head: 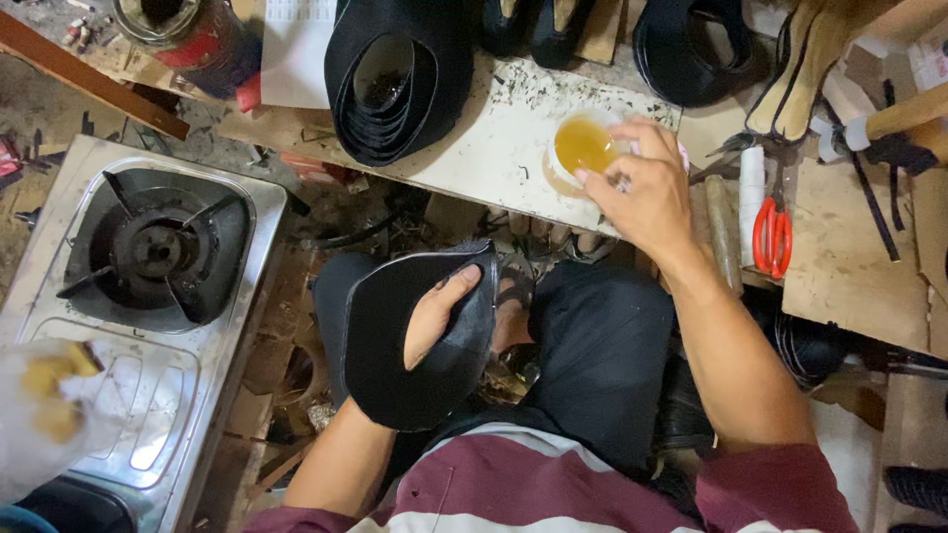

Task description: The person applies a yellow liquid adhesive to the edges of a black shoe sole and presses the edges together. They repeat this process on multiple soles, handling them one at a time and stacking the finished pieces.

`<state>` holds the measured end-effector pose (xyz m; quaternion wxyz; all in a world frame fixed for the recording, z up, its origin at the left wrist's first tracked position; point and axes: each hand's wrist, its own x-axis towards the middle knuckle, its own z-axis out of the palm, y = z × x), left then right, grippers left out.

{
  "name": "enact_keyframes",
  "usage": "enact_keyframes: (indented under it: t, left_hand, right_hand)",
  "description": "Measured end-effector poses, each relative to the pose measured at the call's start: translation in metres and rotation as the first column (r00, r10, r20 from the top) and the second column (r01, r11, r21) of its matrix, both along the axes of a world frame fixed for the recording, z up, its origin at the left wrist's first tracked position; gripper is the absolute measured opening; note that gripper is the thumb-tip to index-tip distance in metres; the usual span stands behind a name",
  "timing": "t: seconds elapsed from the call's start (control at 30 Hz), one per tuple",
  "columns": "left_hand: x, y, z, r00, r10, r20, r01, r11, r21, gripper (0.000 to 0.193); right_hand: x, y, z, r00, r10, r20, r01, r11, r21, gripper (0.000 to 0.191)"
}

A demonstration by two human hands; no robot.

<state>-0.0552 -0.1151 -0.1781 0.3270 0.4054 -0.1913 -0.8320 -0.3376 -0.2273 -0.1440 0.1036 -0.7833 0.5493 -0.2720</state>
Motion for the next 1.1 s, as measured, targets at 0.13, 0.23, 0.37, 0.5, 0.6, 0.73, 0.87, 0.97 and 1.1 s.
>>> enact_keyframes:
  t: [0.13, 0.23, 0.37, 0.5, 0.6, 0.73, 0.87, 0.97, 1.1]
  left_hand:
    - [-0.006, -0.006, -0.002, 0.995, 0.090, -0.053, -0.093, 0.994, -0.060, 0.033]
    - [-0.010, -0.010, -0.003, 0.987, 0.095, -0.129, -0.110, 0.988, -0.109, 0.029]
    - [-0.015, -0.008, -0.002, 0.962, 0.162, -0.221, -0.171, 0.985, -0.025, 0.019]
    - [-0.021, -0.005, 0.001, 0.977, 0.089, -0.193, -0.127, 0.973, -0.194, 0.019]
    - [-0.022, -0.004, 0.006, 0.986, 0.065, -0.156, -0.089, 0.984, -0.154, 0.022]
    - [-0.021, -0.002, 0.016, 0.996, 0.041, -0.078, -0.051, 0.989, -0.137, 0.029]
    - [-0.022, -0.002, 0.019, 0.995, 0.093, -0.042, -0.096, 0.993, -0.064, 0.028]
    - [-0.022, -0.003, 0.014, 0.988, 0.152, 0.031, -0.140, 0.960, -0.243, 0.028]
    - [-0.020, -0.003, 0.001, 0.990, 0.110, -0.087, -0.128, 0.963, -0.238, 0.030]
  right_hand:
    - [0.008, 0.040, 0.004, 0.959, 0.163, 0.230, -0.181, 0.981, 0.062, 0.014]
    - [0.028, 0.076, 0.001, 0.901, 0.329, 0.284, -0.353, 0.935, 0.036, 0.033]
    - [0.045, 0.097, -0.008, 0.892, 0.441, 0.095, -0.433, 0.896, -0.093, 0.049]
    - [0.043, 0.097, -0.012, 0.914, 0.406, -0.014, -0.402, 0.902, -0.159, 0.051]
    - [0.041, 0.094, -0.010, 0.930, 0.367, -0.002, -0.362, 0.916, -0.173, 0.053]
    - [0.043, 0.094, -0.007, 0.932, 0.361, -0.022, -0.359, 0.914, -0.190, 0.056]
    - [0.043, 0.094, -0.007, 0.930, 0.368, 0.017, -0.362, 0.921, -0.146, 0.055]
    - [0.039, 0.094, -0.007, 0.903, 0.421, 0.084, -0.415, 0.906, -0.084, 0.052]
    - [0.034, 0.094, -0.006, 0.854, 0.498, 0.153, -0.495, 0.867, -0.058, 0.049]
